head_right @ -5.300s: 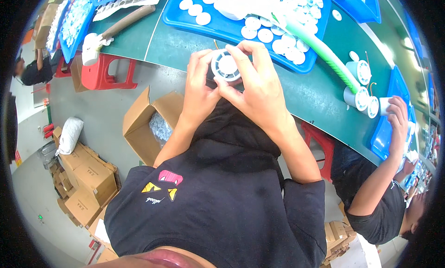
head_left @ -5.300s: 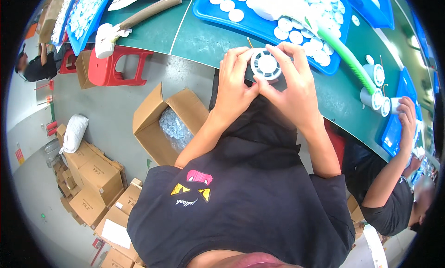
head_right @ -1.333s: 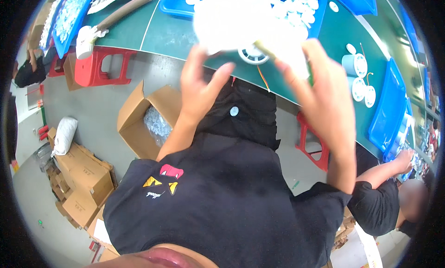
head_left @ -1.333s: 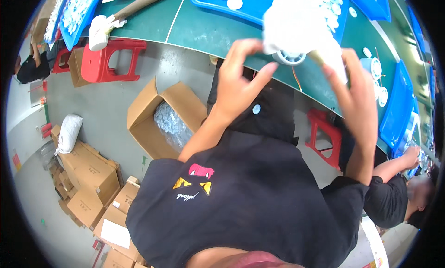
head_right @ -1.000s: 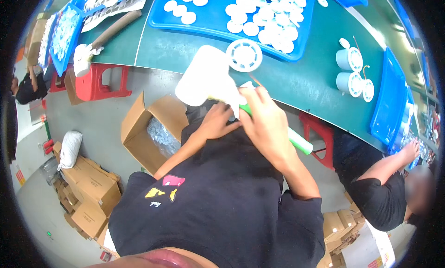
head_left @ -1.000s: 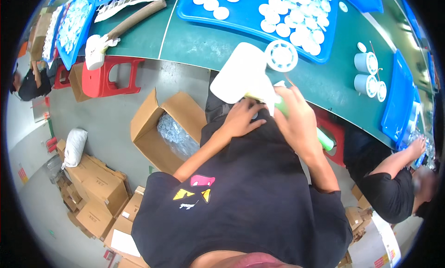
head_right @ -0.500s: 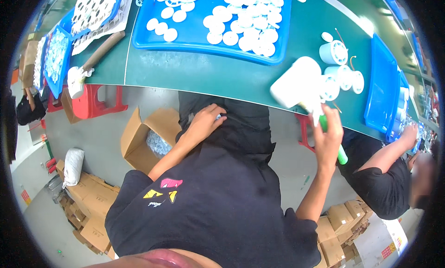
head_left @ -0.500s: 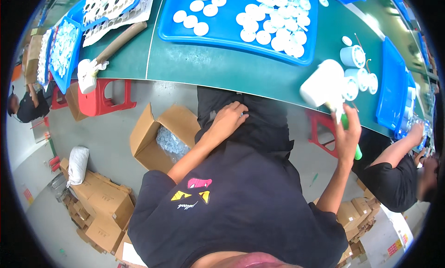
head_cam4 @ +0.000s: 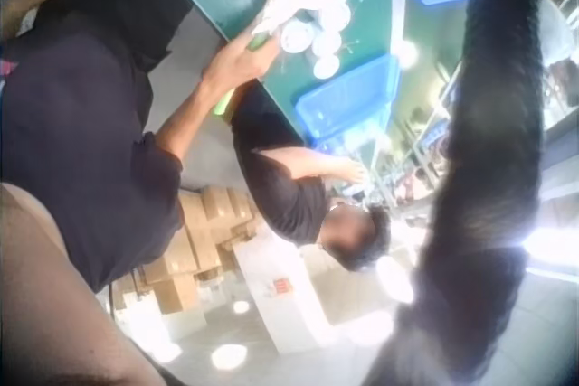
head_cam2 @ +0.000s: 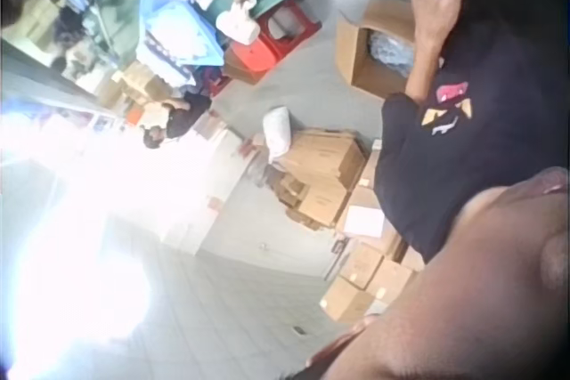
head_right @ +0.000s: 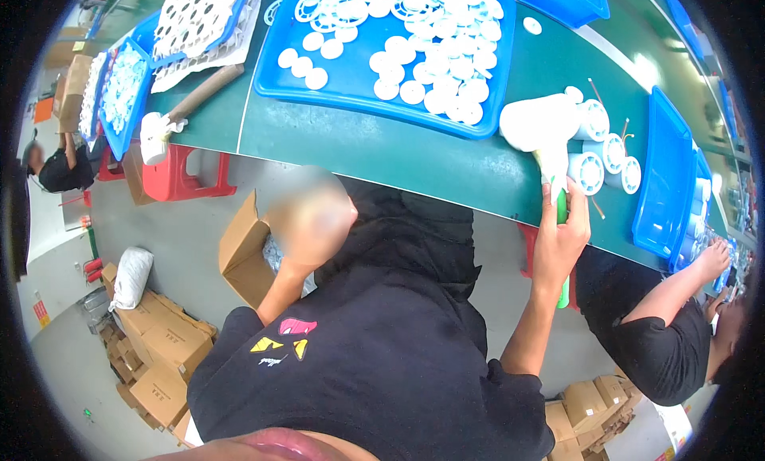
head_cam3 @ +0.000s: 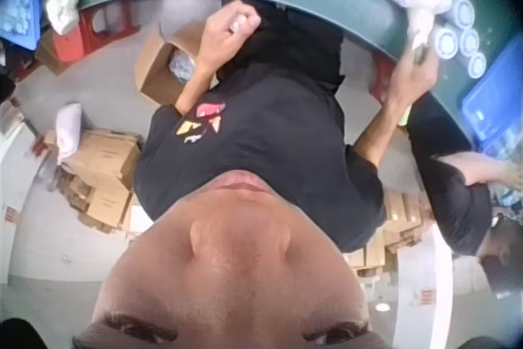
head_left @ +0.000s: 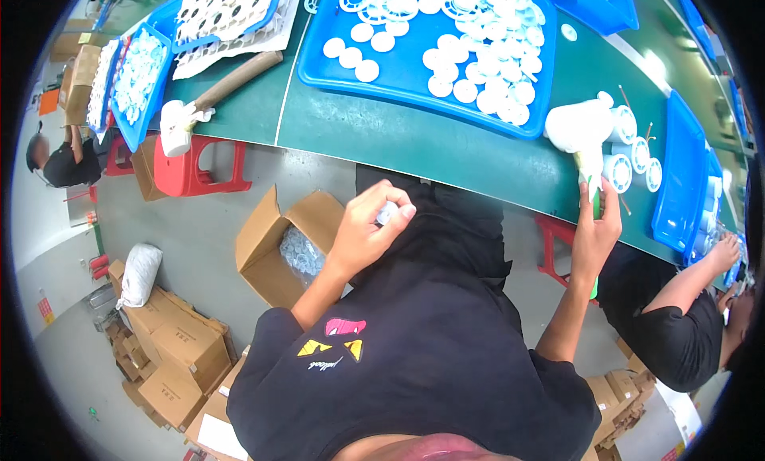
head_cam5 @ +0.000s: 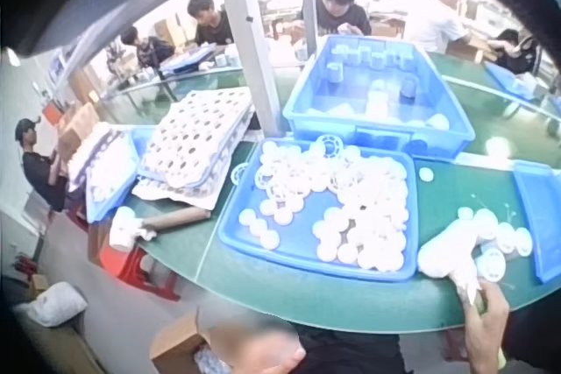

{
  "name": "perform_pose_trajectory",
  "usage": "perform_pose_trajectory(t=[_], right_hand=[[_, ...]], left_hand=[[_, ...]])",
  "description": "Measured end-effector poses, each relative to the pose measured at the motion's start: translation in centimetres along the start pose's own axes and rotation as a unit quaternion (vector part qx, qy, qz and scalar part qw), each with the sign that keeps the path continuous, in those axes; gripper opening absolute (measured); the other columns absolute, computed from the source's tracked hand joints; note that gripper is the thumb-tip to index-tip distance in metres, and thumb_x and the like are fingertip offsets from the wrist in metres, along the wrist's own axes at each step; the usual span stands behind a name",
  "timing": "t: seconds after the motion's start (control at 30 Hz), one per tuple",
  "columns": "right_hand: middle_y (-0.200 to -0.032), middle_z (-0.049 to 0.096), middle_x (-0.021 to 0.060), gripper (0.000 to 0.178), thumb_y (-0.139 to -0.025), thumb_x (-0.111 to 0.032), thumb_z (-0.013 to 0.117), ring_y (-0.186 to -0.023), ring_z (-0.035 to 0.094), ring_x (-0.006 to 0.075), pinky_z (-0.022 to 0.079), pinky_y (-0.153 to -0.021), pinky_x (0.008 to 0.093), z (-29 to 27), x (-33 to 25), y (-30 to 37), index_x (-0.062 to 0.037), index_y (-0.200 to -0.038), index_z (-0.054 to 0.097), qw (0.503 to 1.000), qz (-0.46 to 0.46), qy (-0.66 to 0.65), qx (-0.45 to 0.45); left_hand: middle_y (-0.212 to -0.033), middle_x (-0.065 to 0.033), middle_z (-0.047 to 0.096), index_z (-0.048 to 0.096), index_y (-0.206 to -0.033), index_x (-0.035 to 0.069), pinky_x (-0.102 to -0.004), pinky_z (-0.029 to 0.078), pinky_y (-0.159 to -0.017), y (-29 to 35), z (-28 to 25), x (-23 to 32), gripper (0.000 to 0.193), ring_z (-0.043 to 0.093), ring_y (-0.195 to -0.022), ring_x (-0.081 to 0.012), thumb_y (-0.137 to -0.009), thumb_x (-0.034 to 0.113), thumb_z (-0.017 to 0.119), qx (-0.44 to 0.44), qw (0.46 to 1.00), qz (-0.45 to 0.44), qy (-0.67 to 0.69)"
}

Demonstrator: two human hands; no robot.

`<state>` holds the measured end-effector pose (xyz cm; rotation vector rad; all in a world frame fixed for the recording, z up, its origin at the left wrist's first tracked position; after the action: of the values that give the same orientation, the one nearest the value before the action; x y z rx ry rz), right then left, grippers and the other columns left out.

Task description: Assembling small plastic and electronic parts using a rubber mallet and a screwdriver at a factory workbench.

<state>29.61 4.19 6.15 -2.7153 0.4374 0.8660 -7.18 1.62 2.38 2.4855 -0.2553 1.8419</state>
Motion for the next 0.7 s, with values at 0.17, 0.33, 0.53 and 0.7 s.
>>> perform_pose_trajectory(t=[0.17, 0.33, 0.53, 0.7], right_hand=[[-0.119, 0.068, 0.0192, 0.027, -0.098, -0.005, 0.064, -0.11, 0.064, 0.0362, 0.049, -0.096, 0.0449, 0.8, -1.4, -0.3, 0.0018, -0.125, 0.067, 0.995, -0.031, 0.046, 0.087], [-0.117, 0.067, 0.0176, 0.022, -0.095, -0.001, 0.068, -0.11, 0.062, 0.036, 0.048, -0.098, 0.046, 2.0, -5.0, 0.3, 0.001, -0.117, 0.069, 0.968, -0.162, -0.03, 0.192], [-0.123, 0.067, 0.0204, 0.029, -0.095, 0.0, 0.063, -0.11, 0.066, 0.0409, 0.053, -0.094, 0.049, 4.6, -11.5, -9.9, -0.0025, -0.123, 0.07, 0.957, -0.258, -0.06, 0.121], [-0.136, 0.065, 0.023, 0.042, -0.091, -0.008, 0.066, -0.119, 0.065, 0.0451, 0.052, -0.105, 0.0501, 11.3, -6.2, -23.5, -0.0075, -0.132, 0.069, 0.984, -0.118, 0.127, -0.04]], left_hand=[[-0.088, -0.0088, 0.065, 0.064, -0.098, 0.002, -0.0345, 0.049, -0.078, -8.4, -3.9, 4.4, 0.017, 0.063, -0.081, -0.0236, -0.099, 0.017, 0.071, 0.154, 0.969, 0.124, -0.151], [-0.115, -0.0169, 0.068, 0.071, -0.117, 0.004, -0.0407, 0.051, -0.09, -16.7, -5.2, 3.4, 0.031, 0.064, -0.108, -0.0315, -0.098, 0.029, 0.073, 0.114, 0.921, 0.108, -0.356], [-0.122, -0.0202, 0.066, 0.068, -0.126, 0.004, -0.0474, 0.049, -0.103, -22.9, -7.9, 3.7, 0.037, 0.063, -0.118, -0.0391, -0.099, 0.028, 0.07, 0.169, 0.893, 0.211, -0.359], [-0.126, -0.018, 0.071, 0.071, -0.128, 0.004, -0.049, 0.05, -0.102, -31.5, -5.4, 0.7, 0.04, 0.065, -0.117, -0.0388, -0.099, 0.032, 0.069, 0.157, 0.883, 0.238, -0.372]])
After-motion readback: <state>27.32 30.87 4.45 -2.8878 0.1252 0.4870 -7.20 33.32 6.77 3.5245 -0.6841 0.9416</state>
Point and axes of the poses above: each hand's wrist, its own y-axis away from the middle knuckle, its own z-axis out of the palm, x = y × z, the point moved 6 cm from there along -y, towards the middle knuckle
